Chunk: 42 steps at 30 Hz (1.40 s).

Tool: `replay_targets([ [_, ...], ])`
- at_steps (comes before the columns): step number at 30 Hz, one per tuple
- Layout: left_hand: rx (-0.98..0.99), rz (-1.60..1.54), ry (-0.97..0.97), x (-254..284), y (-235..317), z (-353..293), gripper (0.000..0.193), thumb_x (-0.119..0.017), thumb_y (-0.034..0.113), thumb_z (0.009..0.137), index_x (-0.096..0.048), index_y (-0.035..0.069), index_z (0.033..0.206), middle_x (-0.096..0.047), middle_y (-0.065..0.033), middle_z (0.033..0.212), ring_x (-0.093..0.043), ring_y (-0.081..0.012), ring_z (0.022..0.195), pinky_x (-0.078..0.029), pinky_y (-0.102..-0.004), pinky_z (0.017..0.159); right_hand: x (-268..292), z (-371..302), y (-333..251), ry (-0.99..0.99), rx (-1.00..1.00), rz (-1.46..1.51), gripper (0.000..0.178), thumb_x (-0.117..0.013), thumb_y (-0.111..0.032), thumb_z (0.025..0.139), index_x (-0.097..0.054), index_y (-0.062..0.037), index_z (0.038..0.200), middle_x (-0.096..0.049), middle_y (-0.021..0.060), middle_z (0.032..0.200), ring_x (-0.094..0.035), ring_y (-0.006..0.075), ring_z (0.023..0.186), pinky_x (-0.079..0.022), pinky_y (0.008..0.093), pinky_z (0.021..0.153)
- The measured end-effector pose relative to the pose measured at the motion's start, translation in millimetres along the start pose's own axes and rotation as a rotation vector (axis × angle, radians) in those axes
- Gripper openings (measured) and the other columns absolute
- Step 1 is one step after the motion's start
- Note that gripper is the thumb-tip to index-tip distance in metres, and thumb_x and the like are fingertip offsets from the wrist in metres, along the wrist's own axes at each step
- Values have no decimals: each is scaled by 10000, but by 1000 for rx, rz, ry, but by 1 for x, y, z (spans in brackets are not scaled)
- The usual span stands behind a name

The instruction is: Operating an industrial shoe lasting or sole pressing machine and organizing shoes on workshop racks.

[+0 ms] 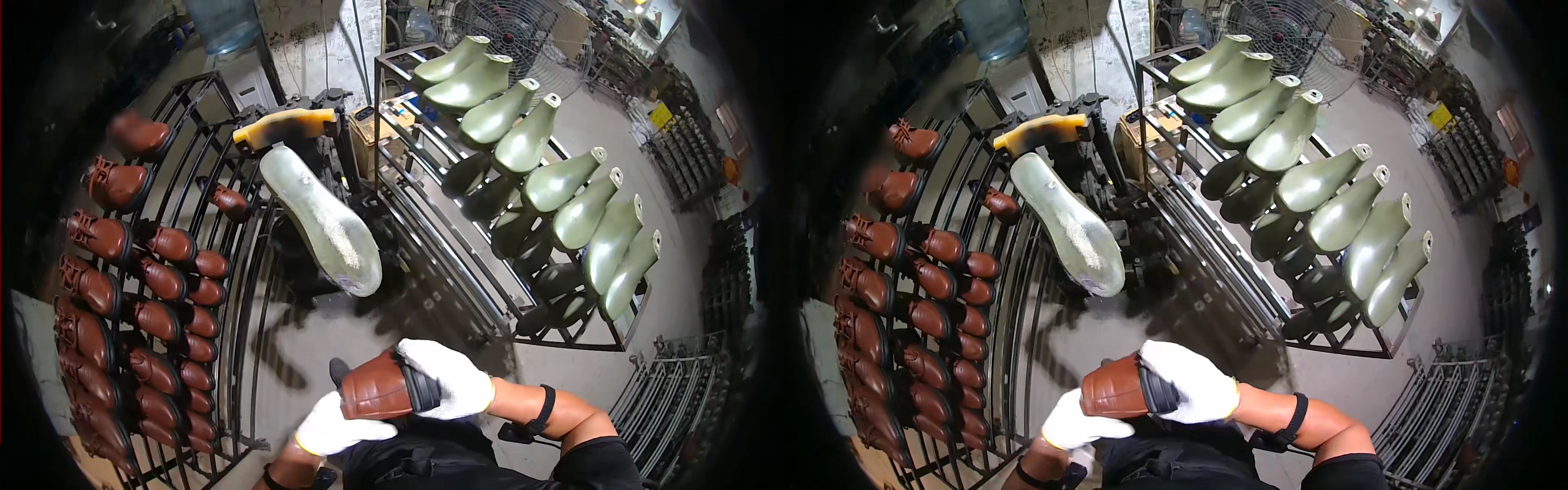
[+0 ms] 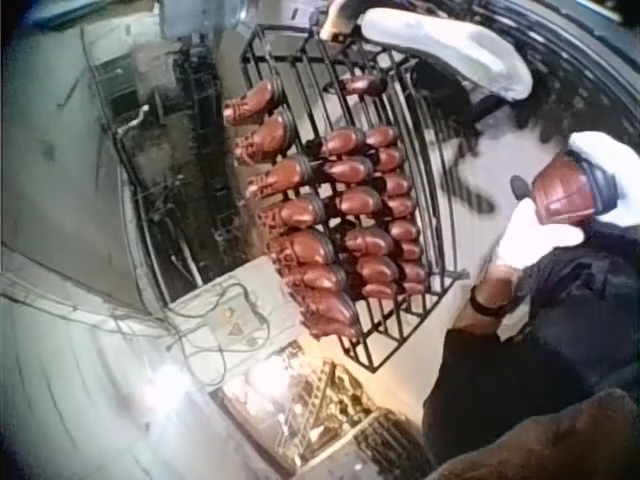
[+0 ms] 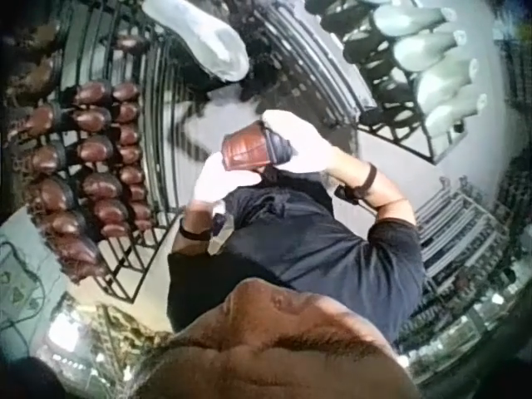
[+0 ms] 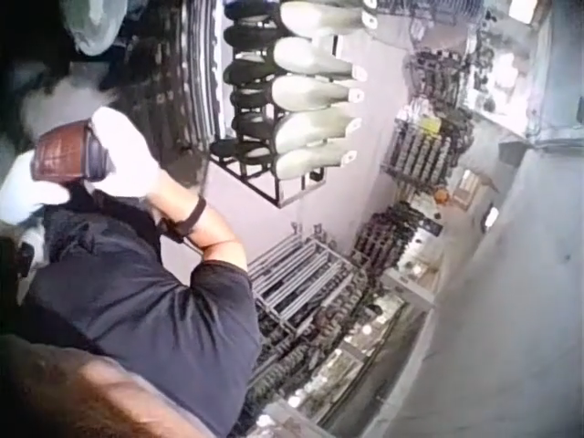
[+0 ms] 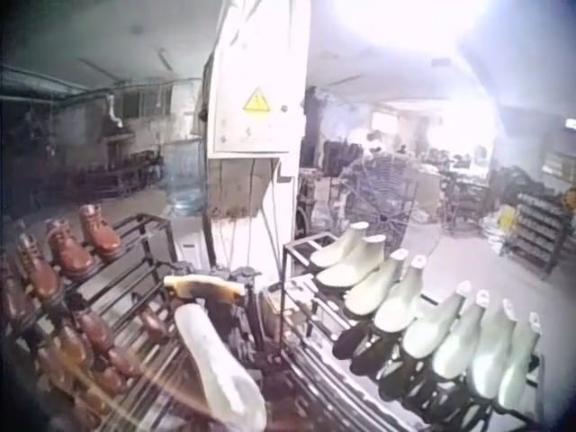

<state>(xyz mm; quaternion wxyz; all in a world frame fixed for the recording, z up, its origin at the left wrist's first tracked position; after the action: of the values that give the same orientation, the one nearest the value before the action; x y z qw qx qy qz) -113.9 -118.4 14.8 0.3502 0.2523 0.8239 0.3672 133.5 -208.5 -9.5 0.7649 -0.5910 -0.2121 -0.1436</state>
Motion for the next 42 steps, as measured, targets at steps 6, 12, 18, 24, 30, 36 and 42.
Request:
replay_targets([
  [6, 142, -278, 208, 5, -24, 7, 476, -715, -78, 790, -680, -131, 1261, -756, -166, 1193, -728, -268, 1133, -568, -404, 1022, -20, -6, 21, -55, 208, -141, 871, -868, -173, 734, -509, 27, 1501, -543, 278, 1503, -510, 454, 1431, -407, 481, 1220],
  [12, -97, 24, 184, 6, -18, -19, 511, -859, -37, 761, -715, -63, 1251, -771, -149, 1173, -731, -232, 1109, -558, -380, 1020, -36, 4, 22, -32, -40, 115, 944, -896, -275, 755, -466, -10, 1552, -495, 258, 1572, -488, 452, 1457, -389, 464, 1233],
  [18, -48, 46, 333, 52, -39, -27, 494, -905, 38, 802, -719, -51, 1251, -782, -122, 1163, -737, -204, 1061, -586, -360, 946, -34, 64, -24, -149, 130, -181, 962, -933, -315, 685, -484, 4, 1473, -572, 264, 1356, -545, 480, 1290, -398, 562, 1162],
  [24, -265, 578, 286, 112, -24, -31, 427, -903, 43, 800, -748, -4, 1195, -795, -106, 1100, -745, -191, 1003, -586, -364, 914, -106, 139, -37, -417, 158, -303, 790, -868, -254, 698, -546, 7, 1370, -637, 234, 1144, -617, 442, 1010, -490, 520, 945],
  [30, -234, 213, 359, 186, 5, -46, 265, -905, 117, 775, -803, -11, 983, -797, -105, 936, -747, -189, 912, -592, -346, 840, -150, 210, -33, -554, -9, 11, 962, -950, -346, 679, -515, -1, 1465, -640, 244, 1258, -623, 423, 1191, -502, 456, 1050],
  [36, -200, -546, 633, 236, 18, -32, 156, -753, -6, 820, -755, -42, 972, -749, -71, 918, -710, -171, 836, -577, -327, 767, -208, 204, 5, -105, -433, 563, 1347, -1035, -372, 657, -230, -6, 1673, -445, 172, 1615, -432, 257, 1490, -325, 385, 1252],
  [42, -298, 160, 863, 278, 27, -40, 238, -750, -50, 880, -717, -27, 1115, -718, -59, 922, -681, -170, 830, -577, -324, 743, -215, 229, 47, -128, -613, 930, 1018, -930, -237, 794, -375, -4, 1614, -514, 132, 1568, -477, 233, 1443, -373, 385, 1225],
])
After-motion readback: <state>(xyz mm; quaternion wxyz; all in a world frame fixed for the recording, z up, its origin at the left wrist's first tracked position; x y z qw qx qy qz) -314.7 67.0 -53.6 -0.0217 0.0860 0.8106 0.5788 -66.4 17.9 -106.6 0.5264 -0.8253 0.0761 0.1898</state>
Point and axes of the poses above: each hand's wrist, its own z-axis towards the middle knuckle, its own x-axis out of the back of the hand, y = z × x, the point moved 2 cm from there along z, towards the middle knuckle
